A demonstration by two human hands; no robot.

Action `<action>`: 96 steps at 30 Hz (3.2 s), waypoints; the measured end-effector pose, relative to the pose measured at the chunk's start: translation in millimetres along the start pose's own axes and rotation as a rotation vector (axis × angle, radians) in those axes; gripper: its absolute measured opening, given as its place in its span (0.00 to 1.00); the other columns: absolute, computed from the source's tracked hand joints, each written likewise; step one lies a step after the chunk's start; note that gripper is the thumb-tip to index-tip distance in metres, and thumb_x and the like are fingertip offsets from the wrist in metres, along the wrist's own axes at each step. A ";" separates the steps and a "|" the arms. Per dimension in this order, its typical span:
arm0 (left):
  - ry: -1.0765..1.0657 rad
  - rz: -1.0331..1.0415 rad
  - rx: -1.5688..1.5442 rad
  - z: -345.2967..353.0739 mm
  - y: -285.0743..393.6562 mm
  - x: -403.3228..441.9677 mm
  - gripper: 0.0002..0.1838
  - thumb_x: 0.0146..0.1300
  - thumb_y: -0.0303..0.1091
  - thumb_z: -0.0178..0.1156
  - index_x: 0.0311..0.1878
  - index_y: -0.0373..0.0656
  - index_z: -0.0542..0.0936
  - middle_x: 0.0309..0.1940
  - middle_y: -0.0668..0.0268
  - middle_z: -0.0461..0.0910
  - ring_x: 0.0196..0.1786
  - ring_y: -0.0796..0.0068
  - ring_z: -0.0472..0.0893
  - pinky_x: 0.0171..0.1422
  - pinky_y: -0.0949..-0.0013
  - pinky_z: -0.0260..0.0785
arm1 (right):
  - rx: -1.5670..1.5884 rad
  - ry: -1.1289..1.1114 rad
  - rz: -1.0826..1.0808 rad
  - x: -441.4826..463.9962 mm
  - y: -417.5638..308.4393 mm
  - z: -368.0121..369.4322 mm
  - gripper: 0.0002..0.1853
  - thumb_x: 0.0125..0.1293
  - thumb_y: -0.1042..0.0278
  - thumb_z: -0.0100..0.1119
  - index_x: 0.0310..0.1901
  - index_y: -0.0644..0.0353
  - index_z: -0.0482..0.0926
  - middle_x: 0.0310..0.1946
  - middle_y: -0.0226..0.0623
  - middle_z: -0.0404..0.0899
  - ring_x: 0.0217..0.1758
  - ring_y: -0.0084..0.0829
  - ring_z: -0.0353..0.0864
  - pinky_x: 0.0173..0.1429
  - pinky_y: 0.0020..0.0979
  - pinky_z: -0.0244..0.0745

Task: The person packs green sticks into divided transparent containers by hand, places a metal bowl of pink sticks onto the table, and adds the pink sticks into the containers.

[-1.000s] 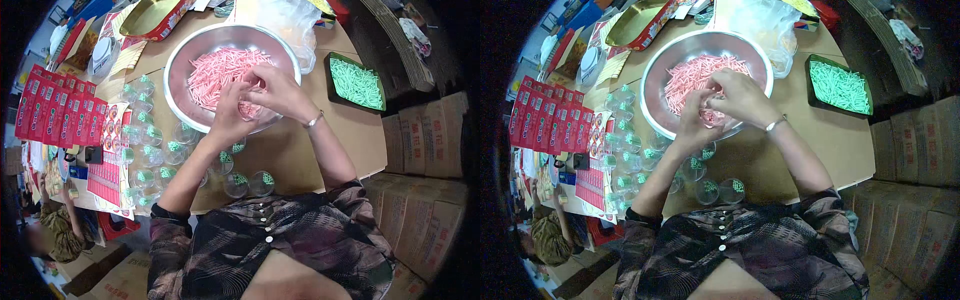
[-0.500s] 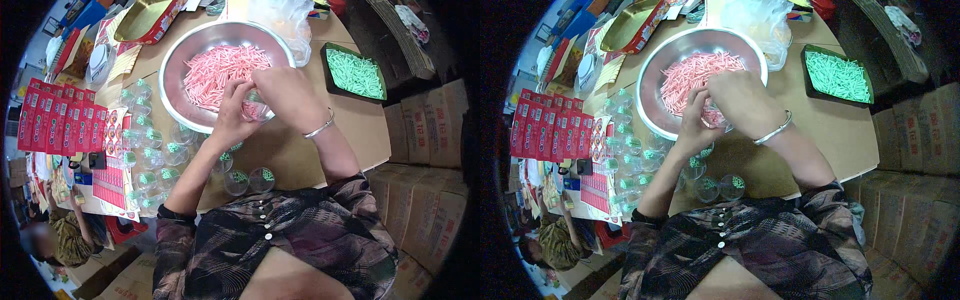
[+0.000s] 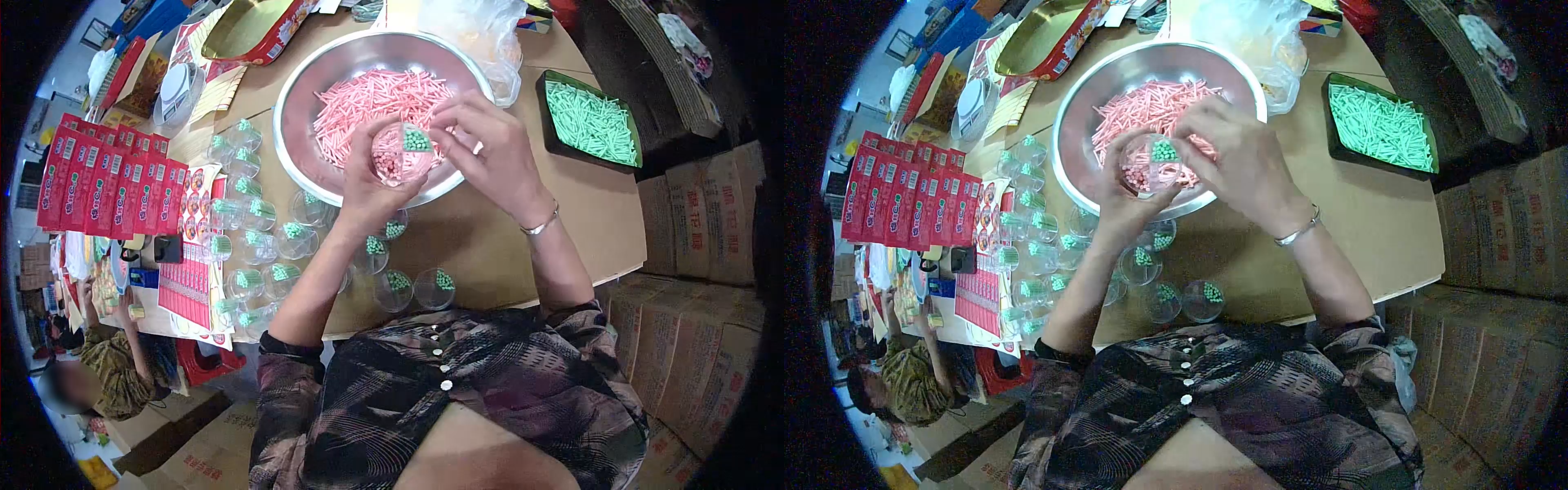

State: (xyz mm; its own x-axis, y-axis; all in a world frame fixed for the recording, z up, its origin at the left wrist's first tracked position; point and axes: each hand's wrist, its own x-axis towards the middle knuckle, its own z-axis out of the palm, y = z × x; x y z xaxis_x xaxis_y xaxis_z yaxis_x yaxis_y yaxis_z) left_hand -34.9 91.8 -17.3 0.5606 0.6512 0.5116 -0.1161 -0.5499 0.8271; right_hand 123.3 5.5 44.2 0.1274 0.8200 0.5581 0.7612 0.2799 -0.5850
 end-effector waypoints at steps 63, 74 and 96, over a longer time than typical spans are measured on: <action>-0.787 -0.509 0.572 -24.5 -101.1 42.5 0.07 0.60 0.28 0.54 0.40 0.37 0.76 0.32 0.62 0.78 0.32 0.72 0.76 0.36 0.69 0.69 | 0.073 -0.227 0.322 -29.0 61.1 44.8 0.07 0.64 0.69 0.57 0.38 0.63 0.78 0.33 0.33 0.76 0.33 0.29 0.74 0.41 0.28 0.70; -0.464 -0.464 0.326 -20.4 -65.1 29.9 0.21 0.55 0.26 0.59 0.52 0.37 0.66 0.37 0.53 0.78 0.40 0.59 0.79 0.46 0.61 0.75 | 0.280 -0.302 0.381 -3.1 70.7 93.6 0.27 0.71 0.56 0.50 0.65 0.64 0.64 0.58 0.48 0.71 0.55 0.40 0.76 0.58 0.38 0.72; 1.236 -0.387 0.826 -357.8 -4.4 -352.2 0.22 0.70 0.37 0.37 0.59 0.34 0.70 0.57 0.52 0.71 0.59 0.59 0.70 0.67 0.60 0.58 | 0.253 -0.511 0.182 246.4 -46.3 322.1 0.11 0.69 0.68 0.50 0.41 0.66 0.80 0.33 0.33 0.81 0.34 0.25 0.80 0.40 0.24 0.76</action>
State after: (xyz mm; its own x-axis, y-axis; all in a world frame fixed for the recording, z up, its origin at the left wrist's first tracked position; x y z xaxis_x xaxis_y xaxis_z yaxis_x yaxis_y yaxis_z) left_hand -525.2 52.0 -117.9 -0.6100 0.6020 0.5153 0.5789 -0.1056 0.8086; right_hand -85.3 355.3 19.1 -0.1280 0.9847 0.1186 0.5724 0.1710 -0.8019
